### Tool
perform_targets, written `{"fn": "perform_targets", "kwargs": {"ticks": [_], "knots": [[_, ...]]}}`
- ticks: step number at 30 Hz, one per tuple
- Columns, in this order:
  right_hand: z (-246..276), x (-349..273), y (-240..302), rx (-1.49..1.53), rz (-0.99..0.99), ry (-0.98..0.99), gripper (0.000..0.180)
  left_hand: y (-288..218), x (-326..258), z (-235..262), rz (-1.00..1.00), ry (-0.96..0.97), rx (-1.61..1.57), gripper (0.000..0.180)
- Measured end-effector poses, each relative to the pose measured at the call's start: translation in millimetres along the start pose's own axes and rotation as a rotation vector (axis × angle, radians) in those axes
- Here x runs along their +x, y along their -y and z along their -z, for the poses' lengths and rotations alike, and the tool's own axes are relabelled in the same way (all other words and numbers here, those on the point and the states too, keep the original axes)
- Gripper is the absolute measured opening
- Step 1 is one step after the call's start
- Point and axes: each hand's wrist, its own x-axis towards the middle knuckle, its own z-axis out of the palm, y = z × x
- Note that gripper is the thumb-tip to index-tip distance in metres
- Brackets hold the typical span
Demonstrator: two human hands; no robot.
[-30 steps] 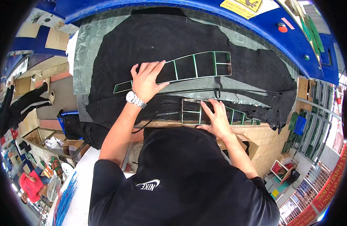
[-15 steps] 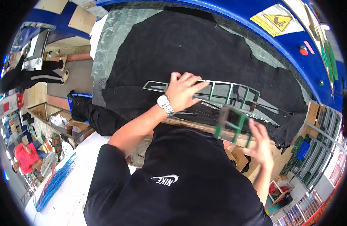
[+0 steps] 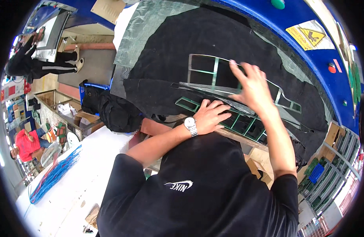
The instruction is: The person places a green plastic template onto a large sheet of black fabric on a cutting machine. They adjust the template and fabric, then use the machine to cut the fabric. The person removes the cut fabric pieces and the template, then repeats the process with a new template and fabric sheet.
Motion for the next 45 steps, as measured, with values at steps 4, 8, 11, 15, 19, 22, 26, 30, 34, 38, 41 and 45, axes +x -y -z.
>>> {"fn": "perform_targets", "kwargs": {"ticks": [4, 8, 11, 15, 19, 22, 26, 30, 34, 38, 41, 45], "knots": [[-41.5, 48.5, 23.0, 0.047, 0.085, 0.015, 0.111, 11.0, -12.4, 52.5, 0.057, -0.302, -0.108, 0.023], [-56.0, 68.3, 33.2, 0.074, 0.068, 0.023, 0.113, 61.6, -36.3, 104.2, 0.332, -0.601, 0.101, 0.015], [-67.3, 66.9, 26.9, 0.116, 0.098, -0.023, 0.112, 96.0, -47.6, 123.7, 0.561, -0.535, 0.189, 0.029], [-52.1, 38.6, -6.6, 0.176, 0.145, -0.204, 0.107, 118.1, -57.5, 125.7, 0.571, -0.369, 0.198, 0.055], [-39.6, -35.8, -90.3, 0.138, -0.257, -0.259, 0.104, 111.1, -55.3, 122.6, 0.581, -0.336, 0.263, 0.051], [-63.6, -93.5, -152.3, 0.234, -0.476, -0.309, 0.081, 118.8, -50.6, 114.9, 0.558, -0.391, 0.267, 0.046], [-86.9, -113.3, -176.4, 0.449, -0.491, -0.397, 0.032, 133.8, -55.0, 108.3, 0.546, -0.399, 0.268, 0.046], [-95.4, -116.2, -170.8, 0.369, -0.51, -0.449, 0.032, 136.6, -55.8, 108.3, 0.542, -0.385, 0.283, 0.048], [-98.2, -128.6, -167.6, 0.372, -0.461, -0.472, 0.029, 137.8, -52.8, 109.8, 0.526, -0.389, 0.293, 0.046], [-97.3, -137.5, -160.1, 0.388, -0.477, -0.461, 0.027, 137.6, -51.5, 109.4, 0.526, -0.395, 0.254, 0.04], [-101.8, -137.4, -162.8, 0.382, -0.476, -0.492, 0.027, 138.2, -50.8, 108.8, 0.533, -0.396, 0.252, 0.037], [-104.6, -139.7, -164.4, 0.37, -0.472, -0.508, 0.027, 139.1, -51.4, 106.7, 0.538, -0.389, 0.254, 0.037]]}}
